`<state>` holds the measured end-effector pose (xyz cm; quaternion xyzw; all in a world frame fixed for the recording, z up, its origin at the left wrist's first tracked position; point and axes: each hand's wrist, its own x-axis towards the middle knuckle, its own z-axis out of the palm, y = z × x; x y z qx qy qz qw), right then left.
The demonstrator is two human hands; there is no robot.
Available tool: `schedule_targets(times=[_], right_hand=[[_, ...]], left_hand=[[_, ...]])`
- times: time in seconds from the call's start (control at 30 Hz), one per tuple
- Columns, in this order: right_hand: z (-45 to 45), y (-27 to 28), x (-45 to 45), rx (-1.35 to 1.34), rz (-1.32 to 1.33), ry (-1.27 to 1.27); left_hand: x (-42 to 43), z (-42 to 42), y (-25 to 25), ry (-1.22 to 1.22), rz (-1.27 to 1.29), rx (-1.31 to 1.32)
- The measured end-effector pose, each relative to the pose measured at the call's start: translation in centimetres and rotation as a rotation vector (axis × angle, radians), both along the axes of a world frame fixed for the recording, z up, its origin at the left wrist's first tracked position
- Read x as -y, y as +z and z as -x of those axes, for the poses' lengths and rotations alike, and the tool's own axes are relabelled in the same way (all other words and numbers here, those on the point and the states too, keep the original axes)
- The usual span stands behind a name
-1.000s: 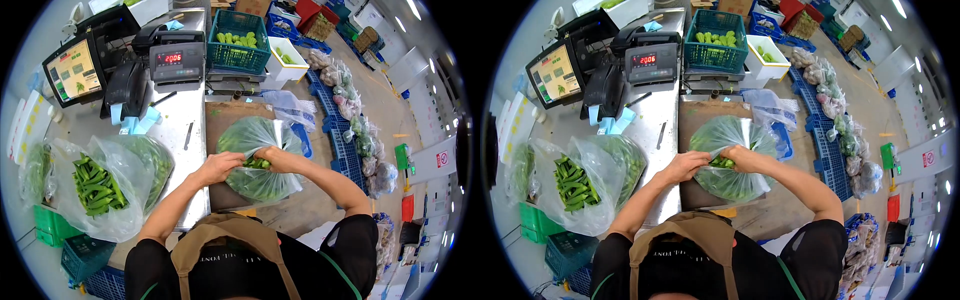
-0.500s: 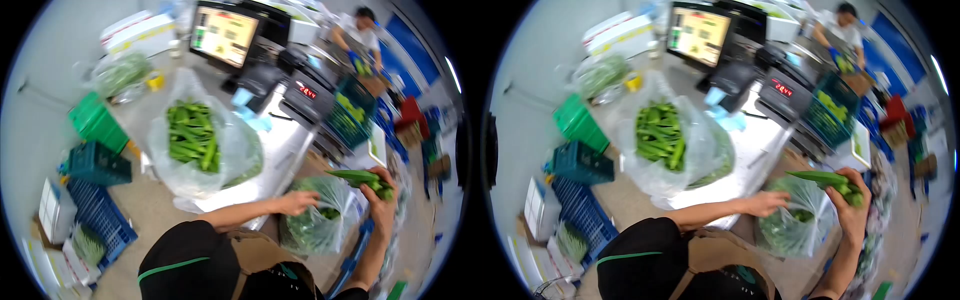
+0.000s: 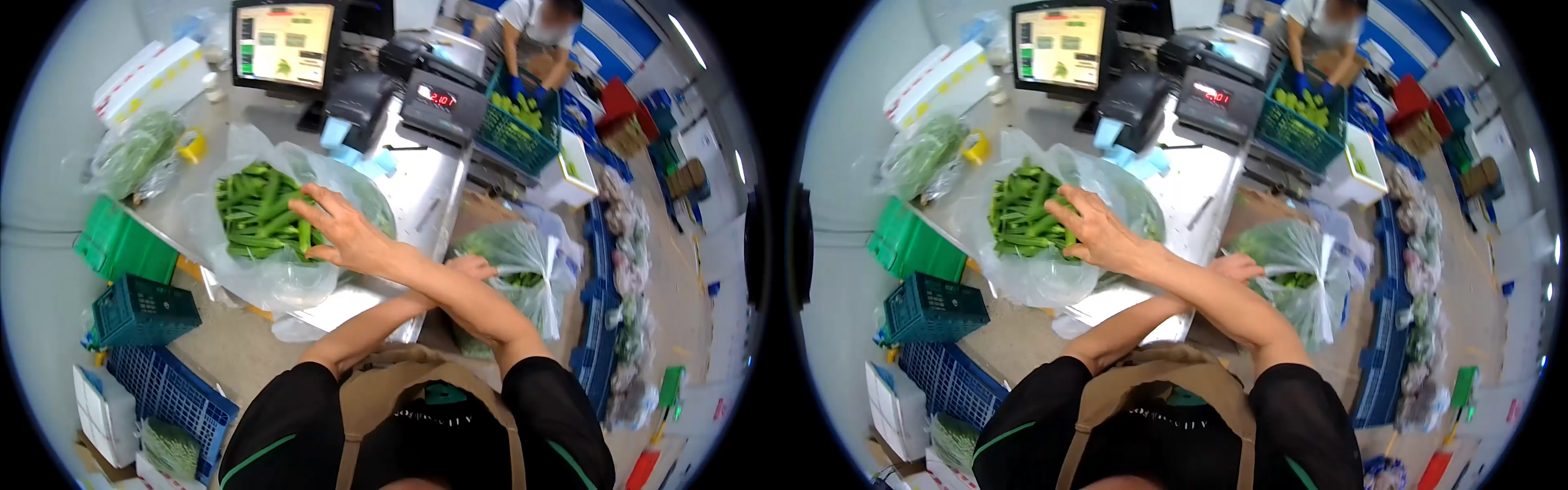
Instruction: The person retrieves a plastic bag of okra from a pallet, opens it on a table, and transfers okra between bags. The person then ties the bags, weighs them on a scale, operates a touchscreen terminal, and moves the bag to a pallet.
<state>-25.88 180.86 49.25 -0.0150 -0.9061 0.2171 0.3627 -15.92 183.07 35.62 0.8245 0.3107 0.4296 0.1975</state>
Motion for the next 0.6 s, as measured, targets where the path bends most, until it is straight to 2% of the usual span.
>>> schedule_targets(times=[0.03, 0.07, 0.13, 0.17, 0.23, 0.27, 0.3, 0.4, 0.5, 0.57, 0.6], right_hand=[[-2.5, 0.6, 0.1, -0.004, -0.087, 0.052], [-5.2, 0.6, -0.3, 0.041, -0.058, -0.032], [-11.2, 0.5, -1.5, 0.07, -0.019, -0.263], [-14.6, 1.1, -2.1, 0.124, 0.065, -0.4], [-21.3, 0.6, -4.1, 0.162, 0.073, -0.626], [-24.4, 0.6, -4.6, 0.289, 0.104, -0.731], [-27.6, -0.3, -5.3, 0.425, 0.137, -0.796], [-33.0, -2.3, -6.1, 0.738, 0.422, -0.784], [-34.7, -7.1, -8.4, 0.705, 0.284, -0.715], [-33.4, -8.6, -10.9, 1.147, 0.238, -0.767], [-33.6, -10.1, -11.2, 1.157, 0.216, -0.685]], left_hand=[[-0.1, -0.2, -0.2, 0.019, 0.039, -0.034], [0.1, -0.7, -0.5, 0.04, 0.072, -0.073], [0.1, -2.3, -3.2, 0.032, 0.029, 0.229], [0.2, -2.5, -2.4, 0.08, 0.057, 0.218], [0.2, -2.9, -0.6, 0.172, 0.116, 0.194], [0.2, -2.3, 0.8, 0.18, 0.167, -0.082], [0.1, -2.5, 1.2, 0.169, 0.157, -0.019], [-0.4, -2.9, 2.4, 0.152, 0.128, 0.043], [-0.5, -3.6, 3.8, 0.089, 0.109, 0.092], [-0.3, -4.1, 4.5, 0.066, 0.095, 0.105], [-0.3, -4.3, 4.7, 0.043, 0.076, 0.111]])
